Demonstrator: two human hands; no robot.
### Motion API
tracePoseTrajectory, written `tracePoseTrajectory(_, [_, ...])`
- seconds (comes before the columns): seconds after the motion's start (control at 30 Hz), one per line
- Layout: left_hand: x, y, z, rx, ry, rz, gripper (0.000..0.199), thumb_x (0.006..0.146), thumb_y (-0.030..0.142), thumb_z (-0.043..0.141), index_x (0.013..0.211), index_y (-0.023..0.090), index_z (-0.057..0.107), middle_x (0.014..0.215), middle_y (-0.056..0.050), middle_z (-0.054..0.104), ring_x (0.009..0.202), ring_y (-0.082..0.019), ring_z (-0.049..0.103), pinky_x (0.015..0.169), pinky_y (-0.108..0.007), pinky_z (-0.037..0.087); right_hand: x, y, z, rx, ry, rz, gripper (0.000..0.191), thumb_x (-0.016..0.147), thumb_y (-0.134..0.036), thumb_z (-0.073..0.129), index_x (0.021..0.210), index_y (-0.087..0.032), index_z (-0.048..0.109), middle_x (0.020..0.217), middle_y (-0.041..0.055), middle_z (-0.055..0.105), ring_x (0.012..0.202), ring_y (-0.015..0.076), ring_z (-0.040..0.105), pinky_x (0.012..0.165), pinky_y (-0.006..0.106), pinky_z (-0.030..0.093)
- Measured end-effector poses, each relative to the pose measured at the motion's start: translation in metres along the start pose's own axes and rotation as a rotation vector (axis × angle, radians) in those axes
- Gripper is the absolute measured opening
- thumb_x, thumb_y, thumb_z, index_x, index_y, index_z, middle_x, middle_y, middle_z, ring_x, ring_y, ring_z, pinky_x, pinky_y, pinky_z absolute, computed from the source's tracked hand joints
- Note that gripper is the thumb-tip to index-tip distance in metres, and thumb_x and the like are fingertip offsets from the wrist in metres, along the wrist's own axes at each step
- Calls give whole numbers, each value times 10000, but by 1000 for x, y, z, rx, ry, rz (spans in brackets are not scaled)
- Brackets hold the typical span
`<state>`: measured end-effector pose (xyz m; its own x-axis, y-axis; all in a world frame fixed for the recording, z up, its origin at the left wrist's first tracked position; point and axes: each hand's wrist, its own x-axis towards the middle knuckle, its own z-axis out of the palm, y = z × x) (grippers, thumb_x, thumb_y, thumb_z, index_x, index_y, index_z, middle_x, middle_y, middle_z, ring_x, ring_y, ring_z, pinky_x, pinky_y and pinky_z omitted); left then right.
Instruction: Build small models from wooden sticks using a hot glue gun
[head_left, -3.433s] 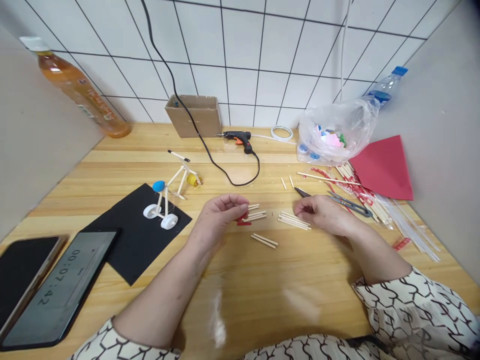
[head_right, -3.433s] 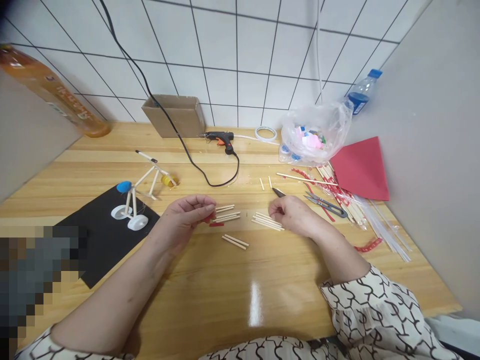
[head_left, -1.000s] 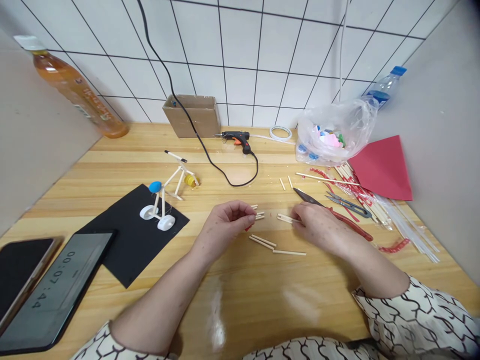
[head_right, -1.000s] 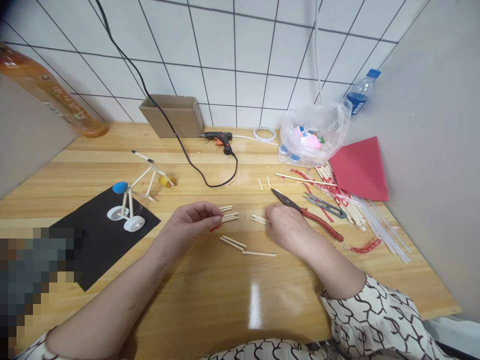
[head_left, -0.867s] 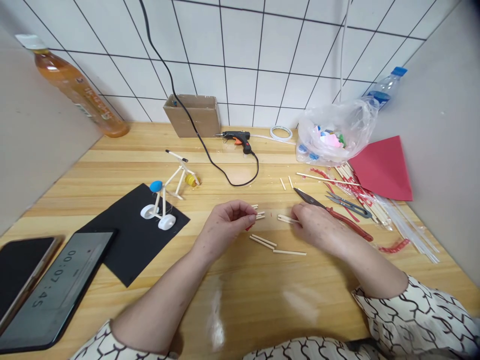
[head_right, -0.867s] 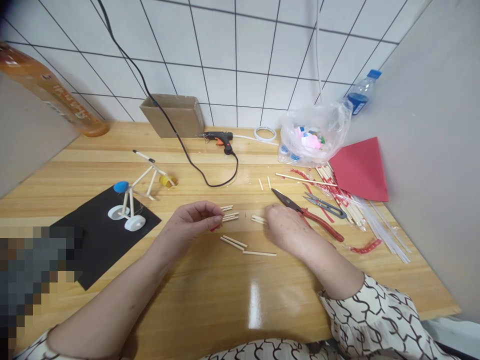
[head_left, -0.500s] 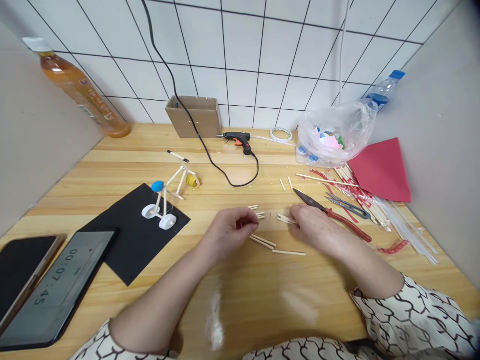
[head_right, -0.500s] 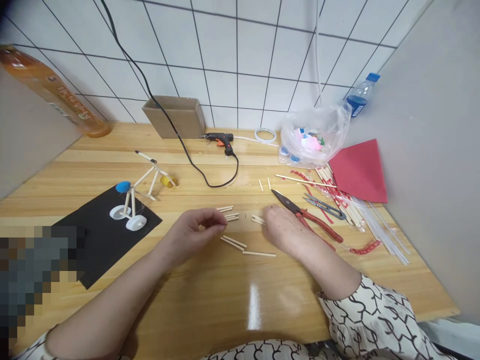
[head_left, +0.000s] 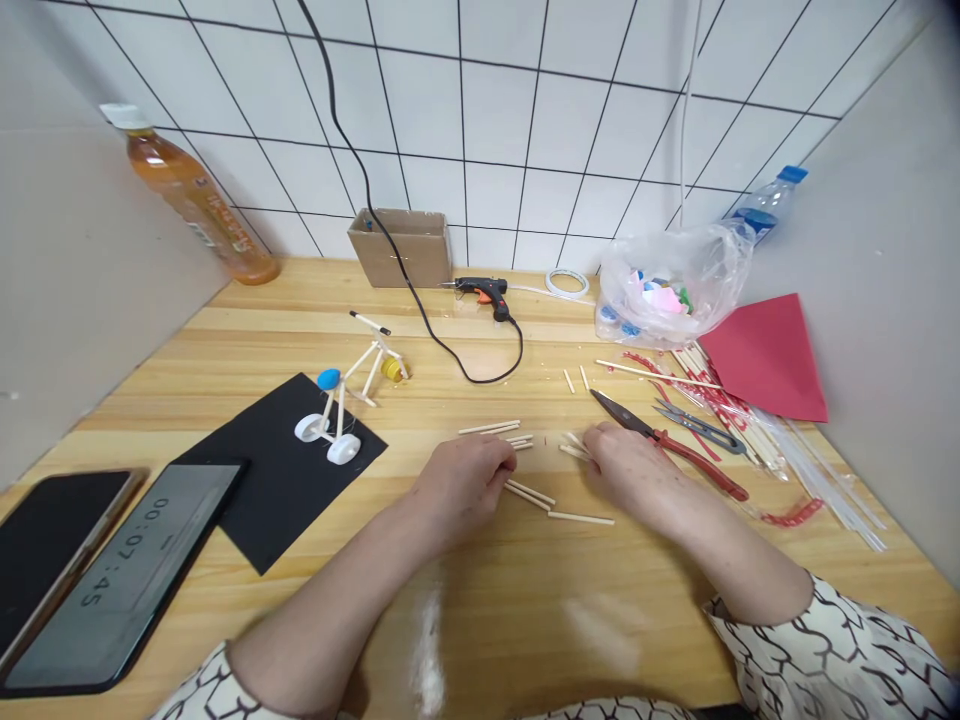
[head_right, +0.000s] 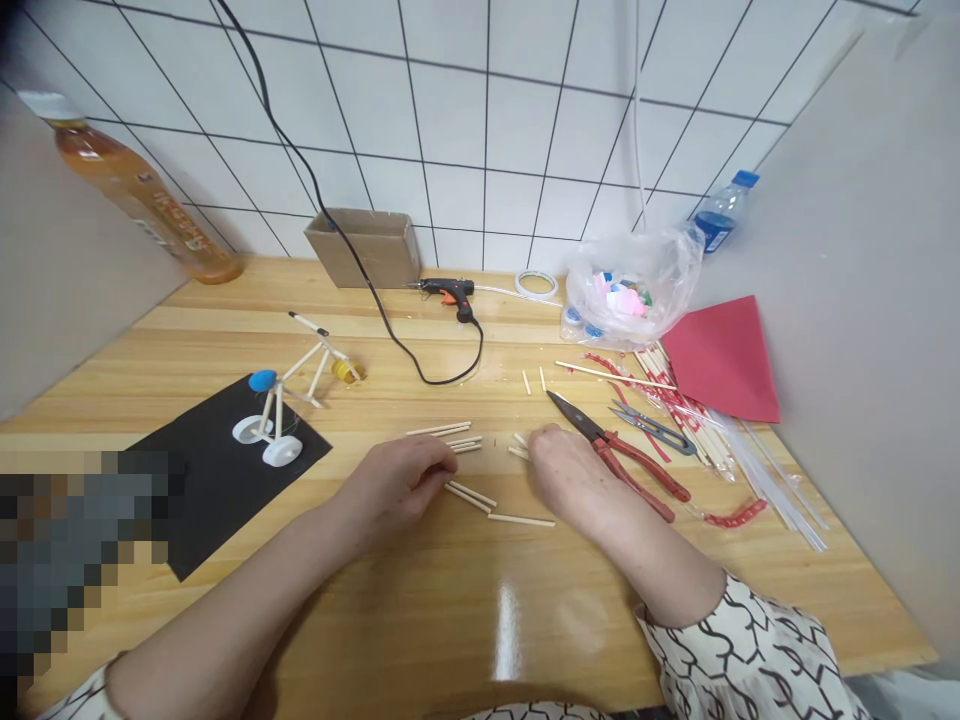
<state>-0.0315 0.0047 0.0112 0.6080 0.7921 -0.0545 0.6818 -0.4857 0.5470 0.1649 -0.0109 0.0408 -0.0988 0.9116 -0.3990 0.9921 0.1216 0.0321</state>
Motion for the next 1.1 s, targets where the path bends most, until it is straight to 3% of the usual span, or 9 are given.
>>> tracePoseTrajectory(0.23, [0, 1, 1, 20, 0, 6, 176, 773, 136, 422, 746, 186, 589, 793, -35, 650, 737, -164, 579, 650, -253, 411, -7, -8, -5, -28, -60, 34, 284, 703, 25, 431, 903, -93, 595, 896, 174, 639, 797, 255, 629, 573, 277, 376])
tracePoseTrajectory(0.5, [-3, 0, -4, 78, -62, 11, 188, 759, 129, 429, 765, 190, 607, 815, -40, 647, 778, -179, 581, 681, -273, 421, -7, -7, 4, -51, -1, 13, 296, 682, 77, 412, 874, -94, 559, 846, 148, 625, 772, 242, 628, 552, 263, 355])
tracePoseTrajectory(0.77, [-5, 5, -10, 173, -129, 36, 124, 717, 164, 501, 705, 183, 622, 783, -53, 620, 763, -200, 564, 641, -291, 411, -12, -2, 2, 15, 38, -7, 225, 687, 25, 439, 808, -130, 547, 851, 124, 623, 769, 219, 612, 569, 264, 329])
tracePoseTrajectory(0.87, [-5, 4, -12, 120, -42, 80, 81, 716, 220, 554, 687, 184, 620, 789, -53, 607, 784, -191, 541, 671, -289, 404, -12, 2, 5, 24, 66, -6, 204, 705, -2, 437, 814, -134, 549, 848, 119, 628, 747, 204, 605, 563, 262, 314])
tracePoseTrajectory(1.03, [-1, 8, -8, -124, 247, 119, 100, 760, 228, 530, 732, 177, 612, 811, -54, 610, 808, -173, 525, 729, -291, 405, -8, 13, 16, 79, 177, -92, 153, 717, -66, 428, 764, -154, 545, 802, 87, 619, 700, 165, 570, 561, 247, 300])
tracePoseTrajectory(1.1, [5, 16, -2, -251, 271, 80, 94, 762, 220, 521, 767, 172, 602, 768, -39, 613, 751, -151, 533, 691, -271, 412, -6, 17, 20, 118, 217, -114, 132, 703, -76, 432, 724, -162, 531, 750, 62, 604, 662, 146, 543, 548, 238, 290])
